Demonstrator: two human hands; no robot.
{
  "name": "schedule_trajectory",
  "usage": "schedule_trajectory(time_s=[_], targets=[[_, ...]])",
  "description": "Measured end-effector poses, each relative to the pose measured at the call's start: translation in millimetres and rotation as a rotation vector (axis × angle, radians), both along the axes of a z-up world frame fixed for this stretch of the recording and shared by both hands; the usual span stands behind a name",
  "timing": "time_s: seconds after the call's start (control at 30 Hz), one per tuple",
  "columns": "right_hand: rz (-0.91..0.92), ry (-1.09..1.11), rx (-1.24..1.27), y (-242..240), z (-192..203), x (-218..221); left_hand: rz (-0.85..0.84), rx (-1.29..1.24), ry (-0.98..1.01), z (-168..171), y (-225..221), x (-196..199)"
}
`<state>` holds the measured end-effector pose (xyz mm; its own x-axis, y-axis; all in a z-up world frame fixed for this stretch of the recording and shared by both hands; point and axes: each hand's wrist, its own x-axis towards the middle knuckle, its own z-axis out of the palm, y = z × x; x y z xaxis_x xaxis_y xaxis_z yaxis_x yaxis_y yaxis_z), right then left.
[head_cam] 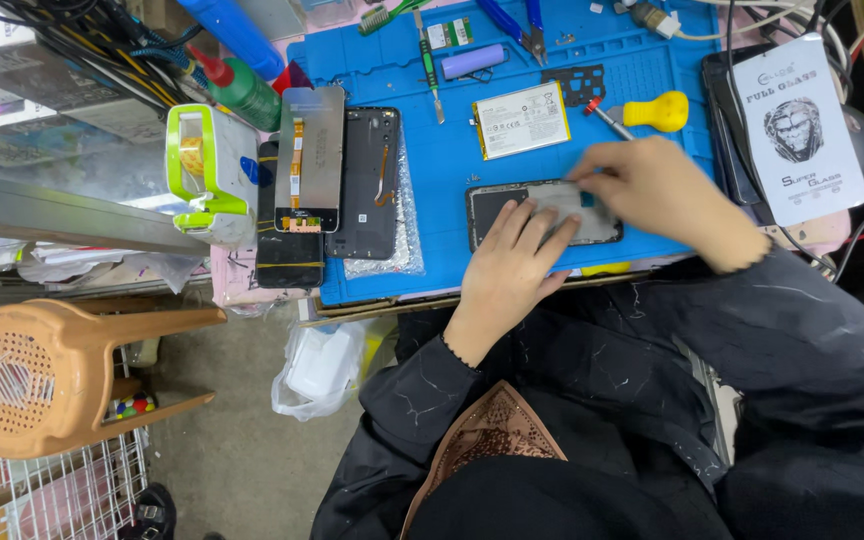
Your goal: The person removes a mobile phone screen assembly from the device frame with a plastic tool and by hand, detaches internal ribbon cables, and separates the component from the main housing. They handle various phone parts including a battery and mid-frame on a repair mat.
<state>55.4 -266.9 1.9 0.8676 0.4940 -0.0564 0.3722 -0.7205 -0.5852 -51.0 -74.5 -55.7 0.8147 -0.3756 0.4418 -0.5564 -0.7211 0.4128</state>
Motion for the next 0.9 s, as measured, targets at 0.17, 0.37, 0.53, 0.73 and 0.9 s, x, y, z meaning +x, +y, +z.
schedule_trajectory(time_s=[0.17,0.37,0.53,0.73,0.9], targets=[[-0.027,0.049,0.012,-0.8,2.5,-1.4,0.007,-0.008,-0.019,-1.8,-0.6,1.2],[0.129,-0.071,0.046,39.4,-16.8,1.7,0.022,0.01,-0.022,-4.4,0.8,-1.5],[-0.08,0.165,-0.113,3.7,5.9,3.0,0.014,-0.008,-0.02,-1.9,1.4,-1.0],[0.133,0.022,0.06,45.0,-21.8,9.7,0.038,0.005,-0.048,-9.9,-0.5,-1.6],[0.034,0.176,0.02,31.8,-7.1,8.5,0.04,0.008,-0.056,-14.6,-0.7,-1.8]])
